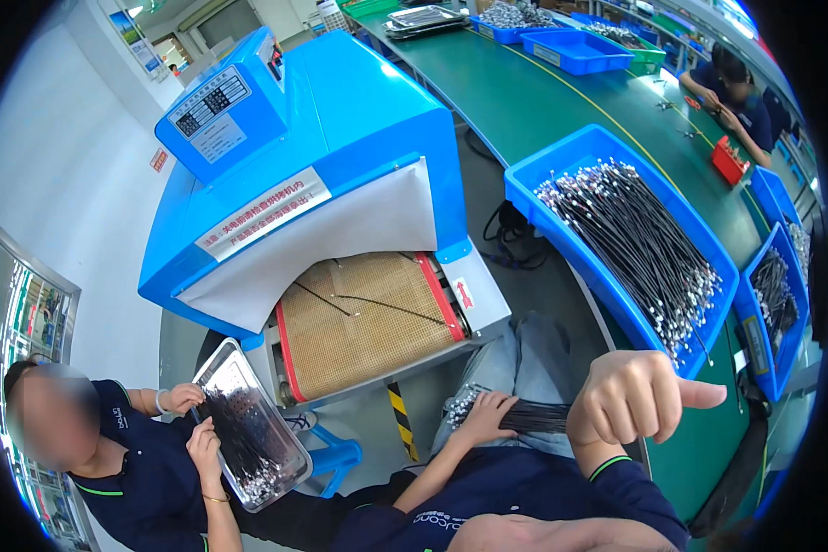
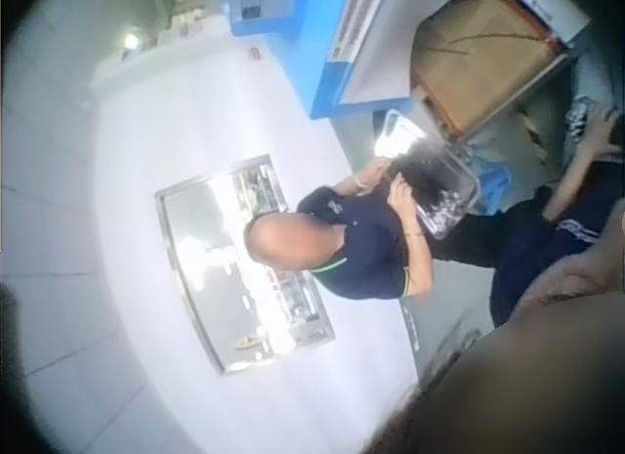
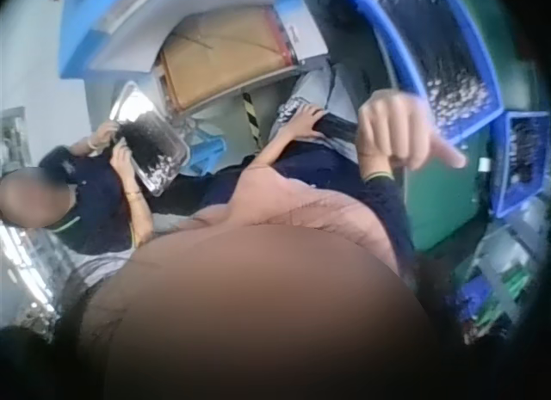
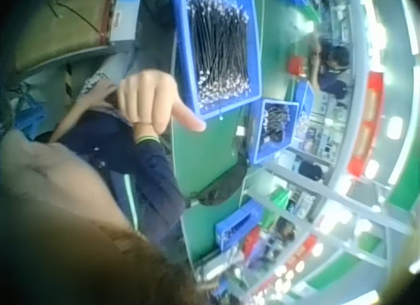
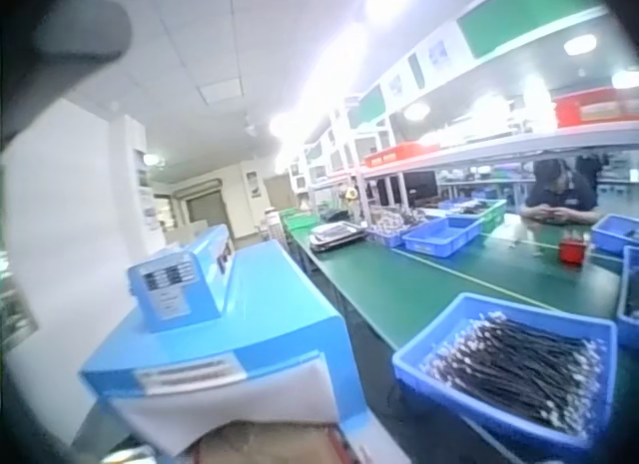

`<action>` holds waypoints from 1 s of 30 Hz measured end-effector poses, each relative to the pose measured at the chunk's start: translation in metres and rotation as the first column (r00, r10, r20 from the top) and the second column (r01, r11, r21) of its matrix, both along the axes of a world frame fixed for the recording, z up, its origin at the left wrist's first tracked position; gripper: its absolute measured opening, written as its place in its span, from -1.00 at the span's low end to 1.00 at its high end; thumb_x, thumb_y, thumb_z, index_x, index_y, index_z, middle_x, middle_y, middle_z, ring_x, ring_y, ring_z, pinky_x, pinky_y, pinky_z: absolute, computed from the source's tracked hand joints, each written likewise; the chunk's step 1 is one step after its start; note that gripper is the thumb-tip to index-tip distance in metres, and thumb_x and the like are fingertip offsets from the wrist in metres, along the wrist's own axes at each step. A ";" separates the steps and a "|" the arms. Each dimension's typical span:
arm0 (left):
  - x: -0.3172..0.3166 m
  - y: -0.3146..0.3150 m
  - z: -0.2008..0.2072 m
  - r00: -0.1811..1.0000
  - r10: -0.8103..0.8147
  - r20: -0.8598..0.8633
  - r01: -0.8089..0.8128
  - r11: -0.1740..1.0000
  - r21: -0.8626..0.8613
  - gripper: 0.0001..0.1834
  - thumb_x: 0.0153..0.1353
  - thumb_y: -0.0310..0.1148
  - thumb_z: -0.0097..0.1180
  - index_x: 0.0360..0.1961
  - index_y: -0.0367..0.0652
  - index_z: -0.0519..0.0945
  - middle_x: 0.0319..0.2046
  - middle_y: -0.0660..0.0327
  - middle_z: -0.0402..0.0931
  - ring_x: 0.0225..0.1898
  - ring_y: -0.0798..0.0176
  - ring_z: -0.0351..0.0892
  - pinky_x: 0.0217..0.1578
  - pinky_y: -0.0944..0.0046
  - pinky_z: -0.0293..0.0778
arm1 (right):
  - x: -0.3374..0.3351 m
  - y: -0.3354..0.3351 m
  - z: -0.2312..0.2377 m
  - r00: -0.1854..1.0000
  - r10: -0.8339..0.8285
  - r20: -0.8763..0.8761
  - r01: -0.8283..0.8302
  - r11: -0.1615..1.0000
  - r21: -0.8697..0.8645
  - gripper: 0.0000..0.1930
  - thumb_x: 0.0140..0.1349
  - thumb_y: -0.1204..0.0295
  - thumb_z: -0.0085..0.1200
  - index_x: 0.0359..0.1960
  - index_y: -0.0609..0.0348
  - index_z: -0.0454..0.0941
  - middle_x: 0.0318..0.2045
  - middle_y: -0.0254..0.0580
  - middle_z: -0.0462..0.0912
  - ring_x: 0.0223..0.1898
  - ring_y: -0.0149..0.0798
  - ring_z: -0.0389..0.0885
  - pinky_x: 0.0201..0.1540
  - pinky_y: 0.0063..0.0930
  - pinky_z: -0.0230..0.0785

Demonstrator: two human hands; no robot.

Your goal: The person repeatedly picks up black cables with white tips from a blue bin and feeds them one by one into a blue machine with a mesh conveyor belt. The cables are processed by the machine and then collected by the person, who places them back into the bin.

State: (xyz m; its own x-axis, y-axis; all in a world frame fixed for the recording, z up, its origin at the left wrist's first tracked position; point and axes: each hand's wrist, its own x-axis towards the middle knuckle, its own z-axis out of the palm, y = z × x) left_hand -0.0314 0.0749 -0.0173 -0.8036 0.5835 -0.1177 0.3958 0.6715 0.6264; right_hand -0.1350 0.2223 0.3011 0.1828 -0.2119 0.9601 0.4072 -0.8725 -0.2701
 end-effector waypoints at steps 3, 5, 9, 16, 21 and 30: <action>-0.004 0.006 -0.012 1.000 0.017 -0.020 -0.017 1.000 0.011 -0.05 -0.20 -0.07 0.37 0.24 -0.08 0.21 0.23 -0.12 0.08 0.30 -0.14 0.01 0.28 -0.13 -0.11 | 0.000 -0.009 -0.029 0.999 0.006 -0.043 -0.005 1.000 0.026 -0.34 0.16 -0.20 -0.08 -0.67 0.25 0.47 -0.78 -0.36 0.27 -0.78 -0.35 0.33 -0.73 -0.52 0.16; -0.007 0.013 -0.029 1.000 0.016 0.013 -0.016 0.999 -0.032 -0.22 -0.15 -0.10 0.33 0.13 -0.10 0.33 0.11 -0.01 0.29 0.21 -0.02 0.19 0.21 -0.12 0.06 | -0.003 -0.015 -0.072 0.989 -0.085 0.121 0.062 0.981 0.182 -0.40 0.25 -0.05 -0.06 -0.64 0.31 0.55 -0.80 -0.32 0.39 -0.81 -0.39 0.33 -0.72 -0.50 0.25; -0.005 0.028 -0.007 0.999 -0.040 -0.032 0.040 0.999 -0.010 -0.52 -0.13 -0.26 0.26 -0.15 -0.15 0.43 -0.39 0.06 0.52 -0.27 -0.04 0.53 -0.22 0.00 0.41 | 0.018 0.029 -0.186 0.482 -0.826 -0.293 0.258 -0.186 0.948 -0.64 0.23 0.24 0.00 -0.57 0.29 0.57 -0.67 -0.22 0.53 -0.60 -0.38 0.49 -0.46 -0.50 0.34; 0.005 0.021 -0.009 0.999 -0.038 0.038 0.039 0.999 -0.028 -0.44 -0.09 -0.14 0.28 -0.09 -0.21 0.47 -0.18 0.04 0.51 -0.07 0.01 0.48 0.00 0.05 0.30 | 0.059 0.053 -0.283 0.449 -0.224 -0.865 0.527 -0.715 0.459 -0.67 0.12 0.19 0.15 -0.32 0.26 0.60 -0.39 0.02 0.65 -0.31 -0.06 0.62 -0.22 -0.28 0.40; -0.004 0.004 0.015 0.989 0.085 0.122 -0.085 0.996 -0.008 -0.29 -0.03 0.05 0.22 0.06 -0.21 0.42 0.01 0.02 0.43 0.10 0.03 0.36 0.22 -0.01 0.01 | 0.057 0.059 -0.301 0.494 -0.259 -0.830 0.505 -0.692 0.516 -0.78 -0.02 0.40 0.23 -0.36 0.26 0.58 -0.46 -0.04 0.63 -0.39 -0.11 0.60 -0.28 -0.32 0.38; -0.017 -0.057 0.014 0.924 0.344 0.165 -0.369 0.917 0.152 -0.71 0.28 -0.31 -0.09 -0.07 -0.25 0.50 -0.08 0.04 0.48 -0.03 -0.03 0.43 0.11 0.05 0.23 | 0.041 0.059 -0.297 0.531 -0.381 -0.757 0.435 -0.644 0.629 -0.82 0.00 0.41 0.24 -0.46 0.26 0.56 -0.55 -0.09 0.59 -0.45 -0.20 0.55 -0.36 -0.37 0.32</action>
